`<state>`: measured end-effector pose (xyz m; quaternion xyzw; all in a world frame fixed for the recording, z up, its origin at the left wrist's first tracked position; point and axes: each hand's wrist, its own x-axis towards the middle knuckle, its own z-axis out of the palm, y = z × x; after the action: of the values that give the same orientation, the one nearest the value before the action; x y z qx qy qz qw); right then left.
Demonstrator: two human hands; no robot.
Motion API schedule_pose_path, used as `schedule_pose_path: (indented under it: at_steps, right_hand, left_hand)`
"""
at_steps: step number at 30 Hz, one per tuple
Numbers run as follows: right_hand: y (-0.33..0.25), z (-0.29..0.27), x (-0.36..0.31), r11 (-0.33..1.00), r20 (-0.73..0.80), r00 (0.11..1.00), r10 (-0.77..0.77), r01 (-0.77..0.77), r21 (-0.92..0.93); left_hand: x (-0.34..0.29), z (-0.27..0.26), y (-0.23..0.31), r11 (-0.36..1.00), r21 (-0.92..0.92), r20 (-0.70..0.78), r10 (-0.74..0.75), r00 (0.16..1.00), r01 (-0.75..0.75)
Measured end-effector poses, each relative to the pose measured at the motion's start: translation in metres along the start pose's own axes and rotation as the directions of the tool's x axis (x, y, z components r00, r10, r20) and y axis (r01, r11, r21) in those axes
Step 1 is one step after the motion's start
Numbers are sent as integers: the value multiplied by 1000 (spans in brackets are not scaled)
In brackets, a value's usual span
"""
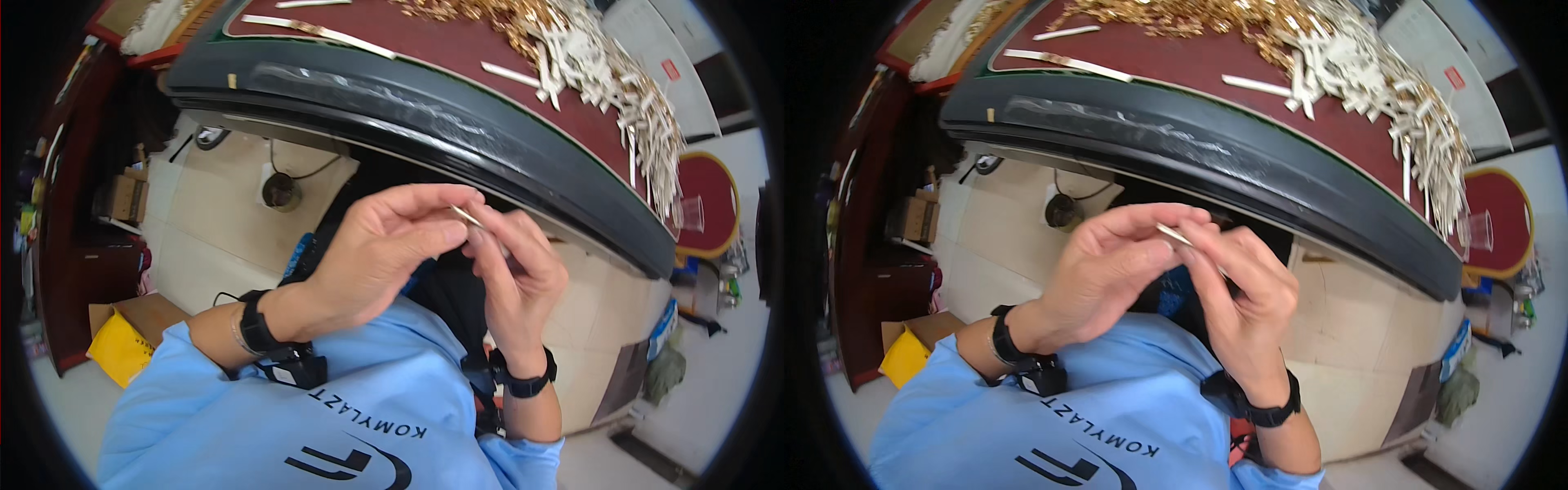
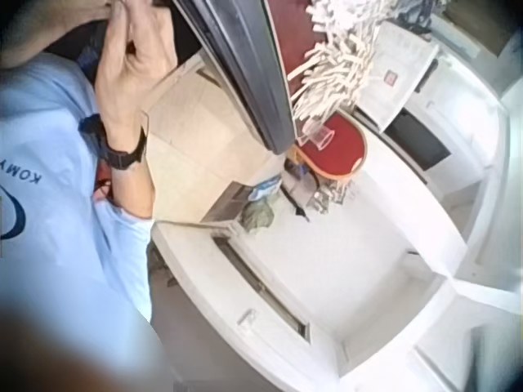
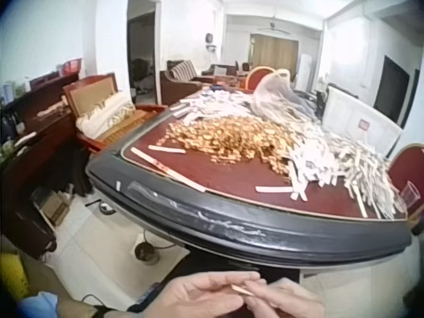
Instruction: Threading decorative gold chain links onto white material strips for shoe manufacturing.
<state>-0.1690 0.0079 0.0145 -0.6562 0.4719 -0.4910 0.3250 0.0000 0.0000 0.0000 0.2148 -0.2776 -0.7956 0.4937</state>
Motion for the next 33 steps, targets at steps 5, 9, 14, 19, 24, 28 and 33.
schedule_pose_path:
  at_steps: [5, 9, 14, 19, 24, 28, 33]
  right_hand:
    - [1, 12, 0, 997, -37, 999, 13, -10, 70]
    - [0, 8, 2, 998, -81, 997, 2, 3, 62]
    - [-8, 7, 2, 999, -80, 997, -2, 5, 41]
    - [-11, -1, -1, 996, 18, 996, 82, -82, -29]
    - [2, -19, -22, 950, -27, 956, 292, -293, -113]
    - [-11, -30, -26, 945, -86, 941, 326, -323, 44]
    - [-28, -29, -23, 987, 19, 991, 131, -132, 92]
  left_hand:
    - [6, -17, -6, 978, 170, 2, 123, 992, -122]
    - [9, -11, -9, 946, 257, 14, 201, 979, -198]
    - [11, -11, -12, 918, 269, 12, 301, 954, -293]
    - [14, -3, 1, 919, 206, -37, 350, 936, -335]
    - [13, -13, 11, 975, 82, -1, 209, 978, -208]
    - [4, -15, 8, 953, 302, -23, -28, 999, 33]
    - [-3, -11, 12, 899, 433, 22, -73, 997, 56]
